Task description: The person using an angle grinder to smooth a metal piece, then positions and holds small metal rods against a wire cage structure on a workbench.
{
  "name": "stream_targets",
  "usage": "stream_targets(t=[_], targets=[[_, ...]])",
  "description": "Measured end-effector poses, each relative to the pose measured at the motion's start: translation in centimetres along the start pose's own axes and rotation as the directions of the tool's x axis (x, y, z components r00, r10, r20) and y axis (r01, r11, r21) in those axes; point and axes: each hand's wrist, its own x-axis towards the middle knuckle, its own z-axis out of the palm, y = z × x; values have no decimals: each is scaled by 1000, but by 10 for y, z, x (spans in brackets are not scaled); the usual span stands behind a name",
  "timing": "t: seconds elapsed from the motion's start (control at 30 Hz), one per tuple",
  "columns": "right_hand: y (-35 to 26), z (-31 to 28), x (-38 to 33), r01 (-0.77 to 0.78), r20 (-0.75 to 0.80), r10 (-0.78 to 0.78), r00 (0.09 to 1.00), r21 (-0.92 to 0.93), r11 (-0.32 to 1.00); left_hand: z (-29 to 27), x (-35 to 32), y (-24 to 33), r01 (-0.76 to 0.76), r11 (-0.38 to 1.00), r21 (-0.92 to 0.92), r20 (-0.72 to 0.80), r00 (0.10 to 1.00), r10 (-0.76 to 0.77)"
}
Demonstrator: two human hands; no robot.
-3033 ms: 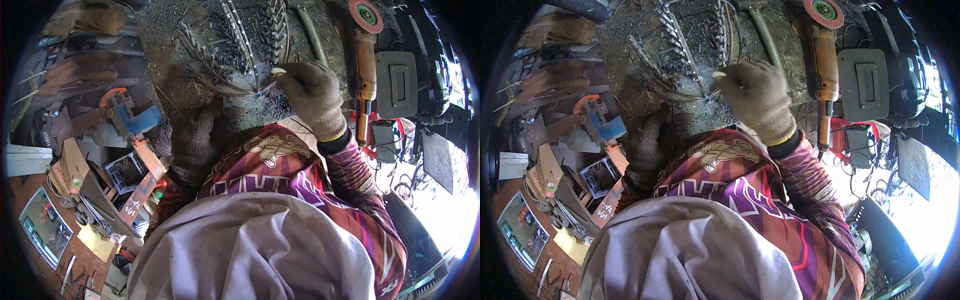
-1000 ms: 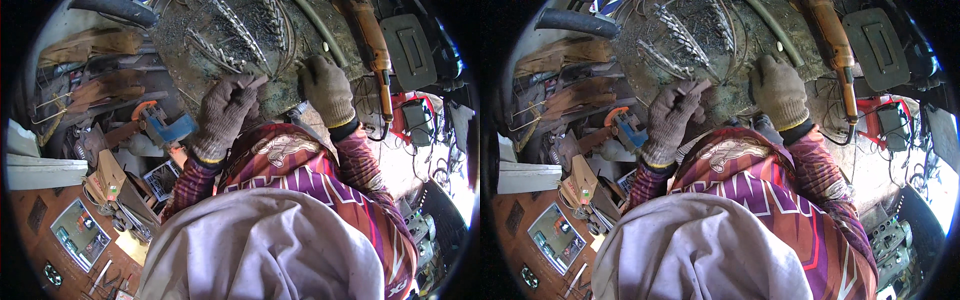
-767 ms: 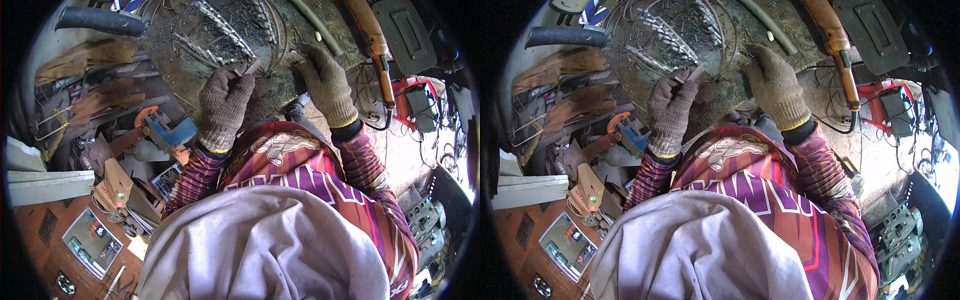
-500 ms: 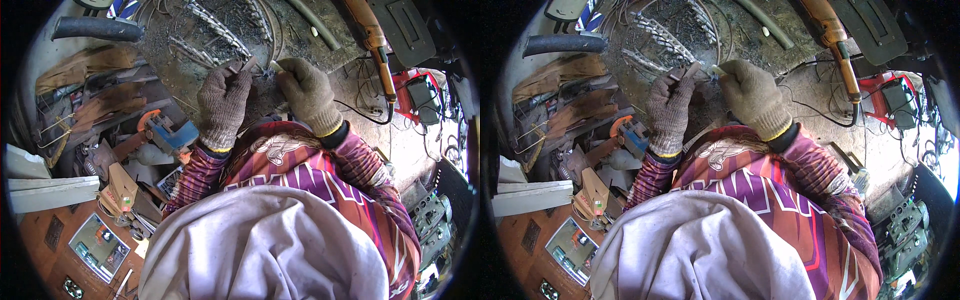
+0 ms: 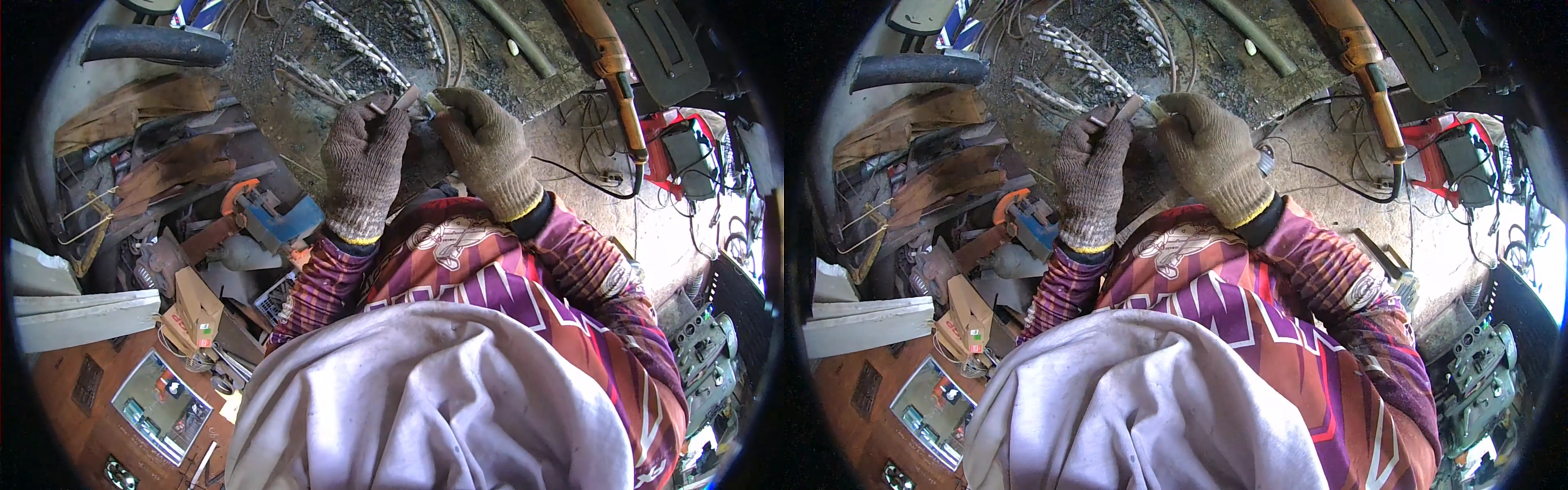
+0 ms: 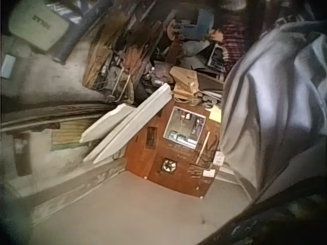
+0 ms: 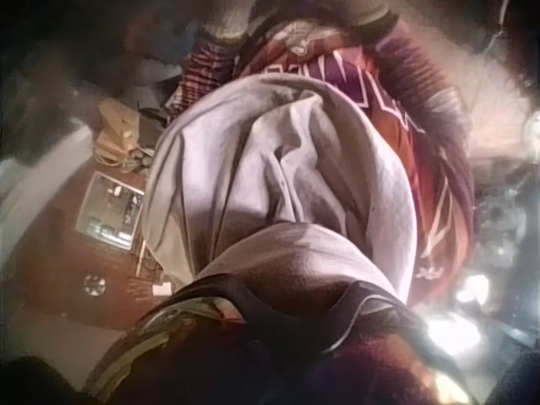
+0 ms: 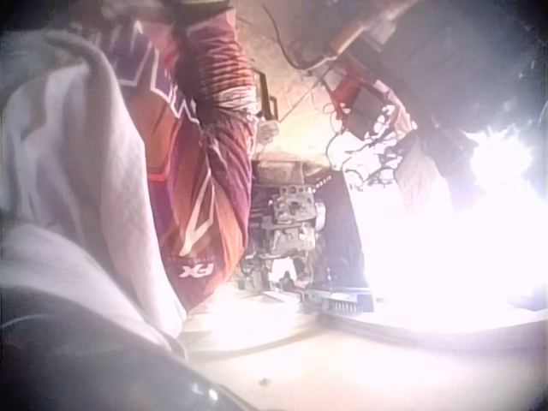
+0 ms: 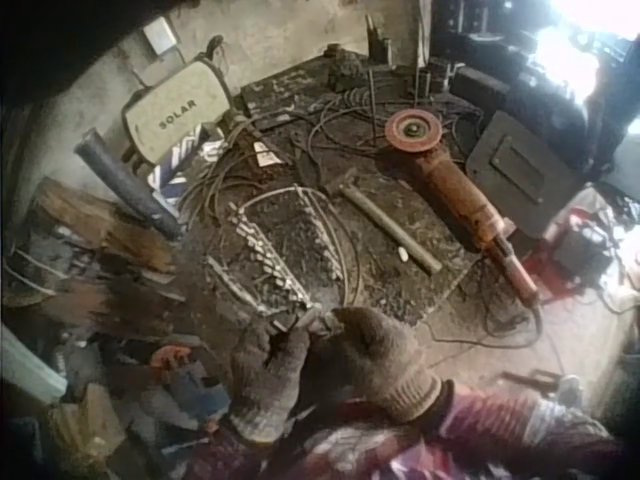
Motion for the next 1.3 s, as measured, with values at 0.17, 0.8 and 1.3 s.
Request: stream_targets(t=[0.17,0.8,1.3], targets=[[-7,6,-1,-6,-49,6,999,-9,1000,-1,1,0,-31,995,100,3,1000,31],[-10,2,-10,4,77,4,997,-109,994,-2,-8,-8,-93,988,-120,-66,994,86],[-4,-50,21,162,-26,-190,981,-412,896,-46,-59,-58,-152,972,182,-2,988,155]])
